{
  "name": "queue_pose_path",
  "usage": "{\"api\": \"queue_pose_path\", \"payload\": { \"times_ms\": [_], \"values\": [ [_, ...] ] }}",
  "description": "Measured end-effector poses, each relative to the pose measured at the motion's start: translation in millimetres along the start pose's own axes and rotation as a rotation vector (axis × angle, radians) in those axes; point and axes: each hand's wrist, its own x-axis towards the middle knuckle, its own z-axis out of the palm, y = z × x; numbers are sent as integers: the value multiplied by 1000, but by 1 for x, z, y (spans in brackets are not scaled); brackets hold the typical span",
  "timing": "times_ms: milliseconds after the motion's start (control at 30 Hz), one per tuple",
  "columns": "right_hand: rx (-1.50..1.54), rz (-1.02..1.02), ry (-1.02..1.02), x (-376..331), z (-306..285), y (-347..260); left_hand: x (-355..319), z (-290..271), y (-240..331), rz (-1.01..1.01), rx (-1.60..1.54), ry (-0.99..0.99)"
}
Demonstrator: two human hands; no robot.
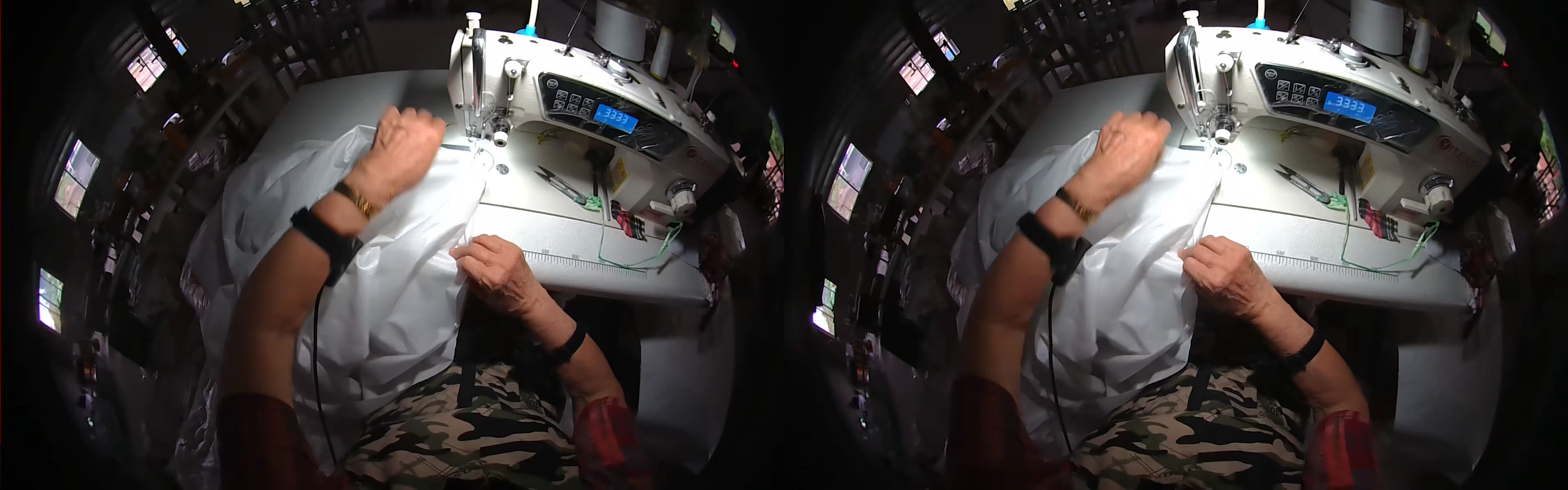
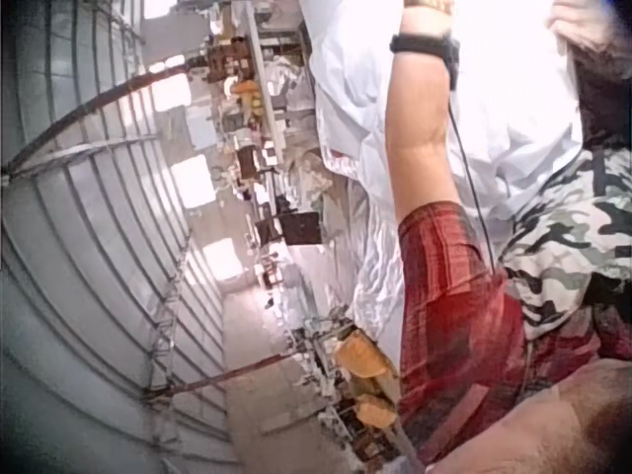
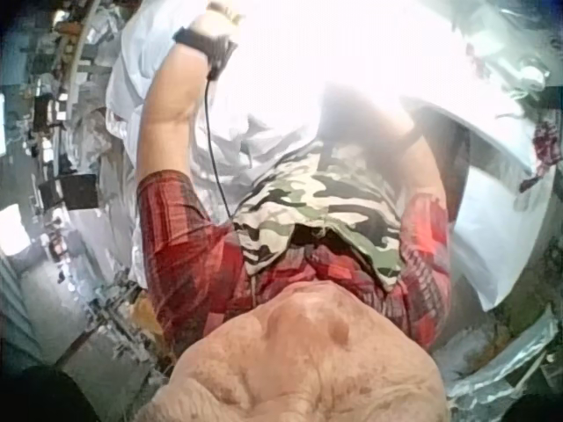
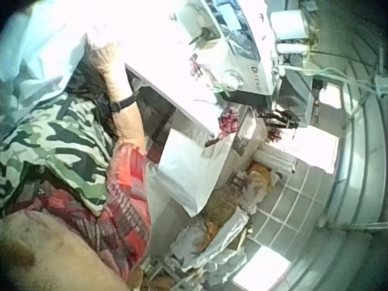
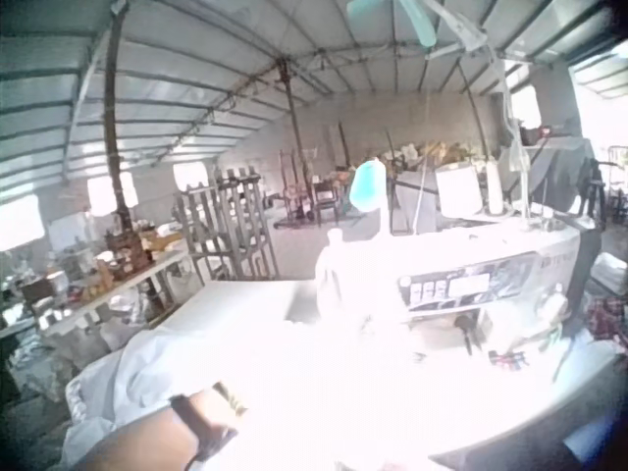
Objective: Operating an industrial sewing machine to stitch white fabric and attach small labels.
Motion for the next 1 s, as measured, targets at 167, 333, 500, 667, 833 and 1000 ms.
{"api": "queue_pose_path", "payload": {
  "times_ms": [167,333,500,667,833,1000],
  "values": [
    [31,-19,28,2,0,0,-73,-3,5,-51,-111,-262],
    [-6,-32,29,0,3,0,-85,26,-56,-305,-108,-182],
    [-1,-63,36,4,10,-6,-72,40,-91,-249,92,-102],
    [-24,-44,-15,-3,-3,0,-17,-5,11,133,42,-135],
    [-11,-122,17,2,3,-3,-27,56,36,82,-125,-226],
    [21,-91,22,1,6,-3,-38,76,33,-33,-332,56]
  ]
}}
